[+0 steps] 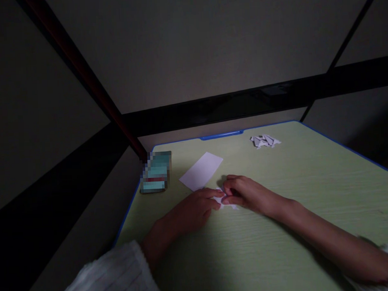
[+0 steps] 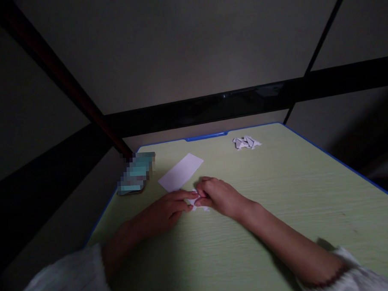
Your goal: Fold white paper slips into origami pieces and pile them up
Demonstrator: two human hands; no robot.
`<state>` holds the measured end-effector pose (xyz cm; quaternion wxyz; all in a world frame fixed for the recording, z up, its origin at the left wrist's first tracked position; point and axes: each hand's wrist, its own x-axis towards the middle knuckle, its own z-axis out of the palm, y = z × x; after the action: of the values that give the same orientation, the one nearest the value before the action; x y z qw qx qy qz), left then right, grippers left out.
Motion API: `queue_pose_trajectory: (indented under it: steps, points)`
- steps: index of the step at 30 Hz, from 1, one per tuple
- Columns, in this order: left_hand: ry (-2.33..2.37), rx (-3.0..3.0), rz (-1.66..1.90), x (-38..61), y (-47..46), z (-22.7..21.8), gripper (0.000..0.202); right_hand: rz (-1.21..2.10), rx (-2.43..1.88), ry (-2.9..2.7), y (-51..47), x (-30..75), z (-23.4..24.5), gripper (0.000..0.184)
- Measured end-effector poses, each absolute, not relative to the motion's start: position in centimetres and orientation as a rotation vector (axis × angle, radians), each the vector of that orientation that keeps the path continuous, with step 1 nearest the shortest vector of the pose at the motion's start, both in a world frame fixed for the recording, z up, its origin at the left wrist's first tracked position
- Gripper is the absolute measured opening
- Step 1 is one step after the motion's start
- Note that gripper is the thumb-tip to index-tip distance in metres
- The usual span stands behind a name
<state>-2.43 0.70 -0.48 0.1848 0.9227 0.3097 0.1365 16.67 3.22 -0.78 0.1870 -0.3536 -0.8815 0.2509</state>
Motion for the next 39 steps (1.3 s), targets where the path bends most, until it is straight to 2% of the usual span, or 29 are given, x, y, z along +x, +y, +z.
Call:
queue_pose_trajectory:
  steps: [7,23,39]
  points:
    - [0.875,2.587,0.391,-2.5,0.7,-0.5,0.027,0.827,-0.88,-2.446,3.9,16.9,-1.1,0.02]
    - [0.865,2.569,0.372,-2.5,0.7,-0.5,0.03,1.288,-0.981,-2.349,4.0,17.3,0.1,0.006]
    - [0.86,2.657,0.357,-2.2,0.2,0.0,0.036,1.367,-1.014,-2.277,3.6,17.6,0.9,0.005]
